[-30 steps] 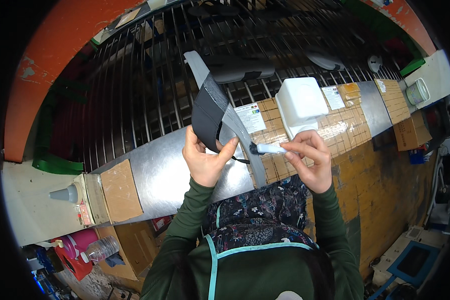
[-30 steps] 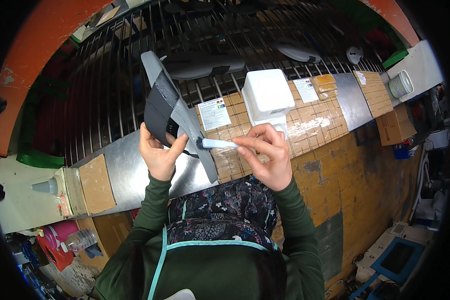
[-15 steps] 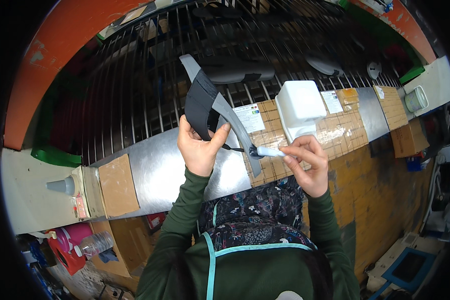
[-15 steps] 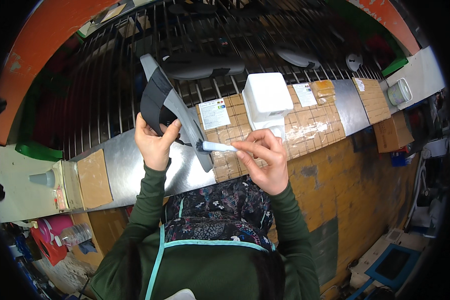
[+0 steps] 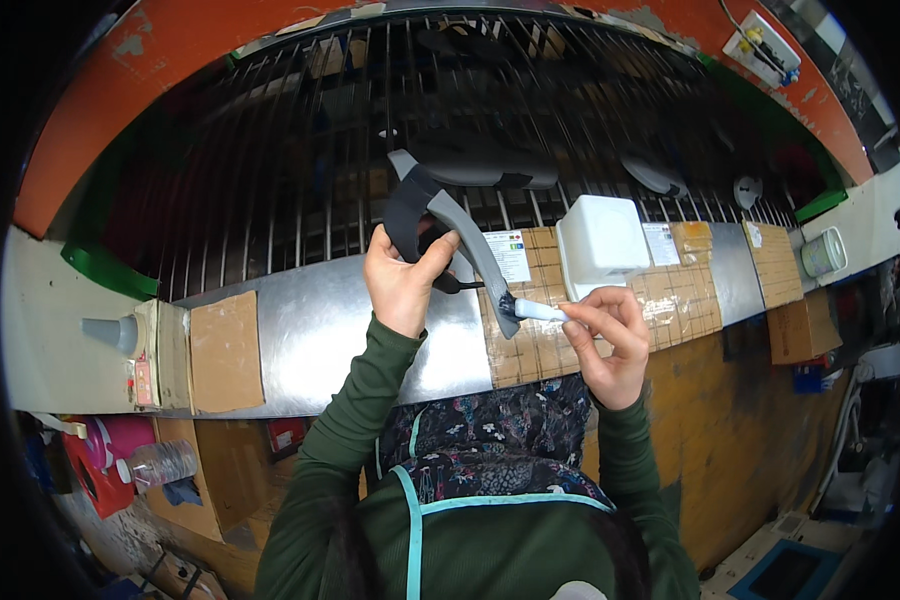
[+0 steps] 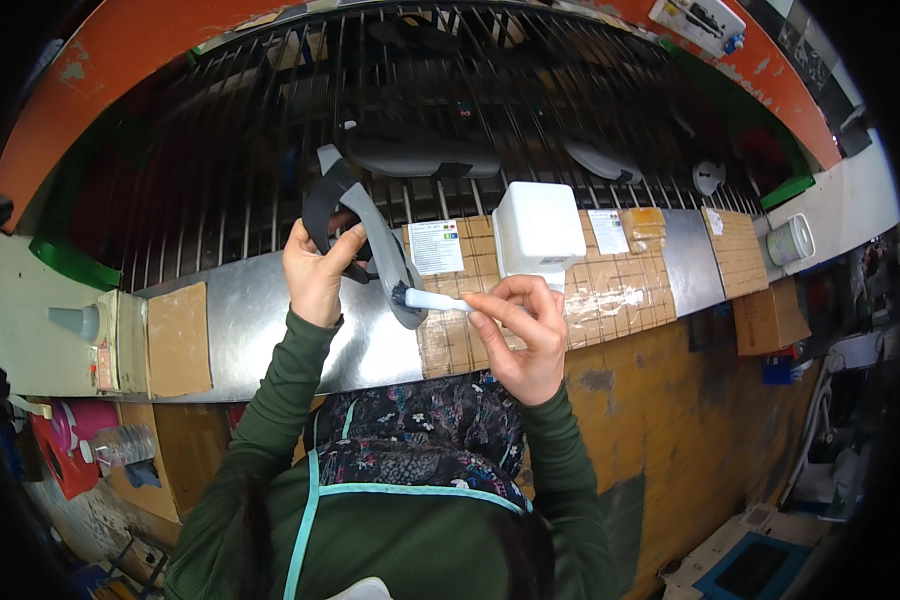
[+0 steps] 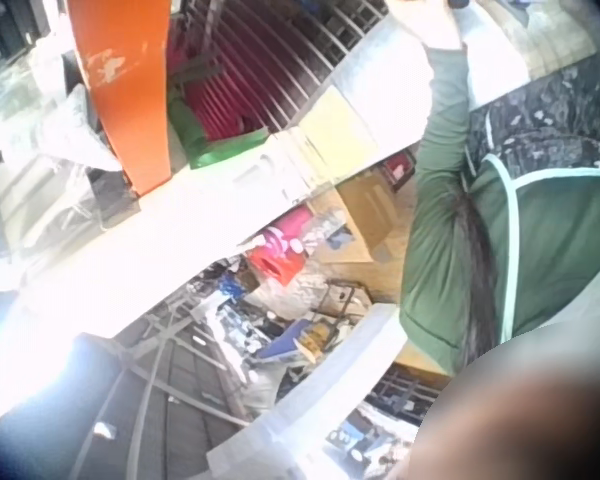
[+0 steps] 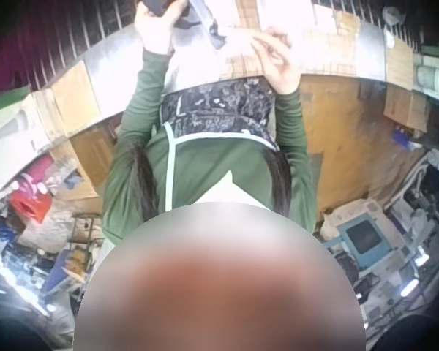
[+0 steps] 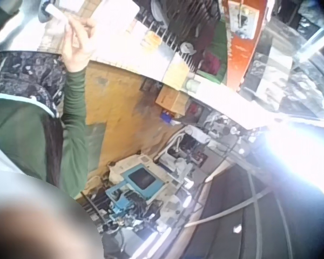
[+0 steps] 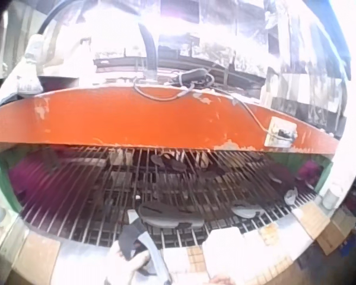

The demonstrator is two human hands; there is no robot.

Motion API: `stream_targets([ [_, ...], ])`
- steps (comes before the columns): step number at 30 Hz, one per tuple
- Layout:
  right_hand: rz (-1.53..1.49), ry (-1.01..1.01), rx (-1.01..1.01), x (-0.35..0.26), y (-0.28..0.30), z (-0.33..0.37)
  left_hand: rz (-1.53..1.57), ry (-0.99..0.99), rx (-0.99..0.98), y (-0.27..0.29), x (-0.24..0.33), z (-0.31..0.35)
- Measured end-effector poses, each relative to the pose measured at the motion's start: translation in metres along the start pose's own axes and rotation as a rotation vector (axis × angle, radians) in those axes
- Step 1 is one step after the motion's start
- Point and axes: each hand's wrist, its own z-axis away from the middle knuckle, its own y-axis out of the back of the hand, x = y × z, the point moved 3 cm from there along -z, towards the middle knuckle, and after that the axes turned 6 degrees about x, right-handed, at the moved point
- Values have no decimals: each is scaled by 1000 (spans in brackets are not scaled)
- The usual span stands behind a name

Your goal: The person paints the sole of a grey slipper with a white substance using a small brush. They repeatedly dip the brush into a white container and apply the substance to the slipper's sole, then place the slipper on a metal rack.

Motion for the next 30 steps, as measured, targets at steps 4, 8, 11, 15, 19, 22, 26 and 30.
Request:
stream_targets([
  [4, 11, 74, 4, -4, -3, -10, 32, 83, -25, 1, 0, -6],
  [8, 22, 134, 4, -8, -4, -23, 34, 209, -36, 0, 1, -12],
  [11, 36, 190, 7, -12, -5, -34, 81, 276, -69, -2, 4, -18],
  [15, 54, 276, 11, -22, -6, -49, 38, 371, -99, -4, 11, -24],
  [19, 86, 362, -8, -33, -7, -65, 51, 476, -167, 0, 21, -31],
  [22, 113, 443, -26, -43, -8, -76, 20, 484, -180, 5, 26, -36],
  [26, 0, 389, -44, -50, -12, -88, -12, 417, -137, 15, 30, -39],
  [30, 12, 372, -50, -54, -20, -93, -47, 349, -121, 22, 31, -43],
])
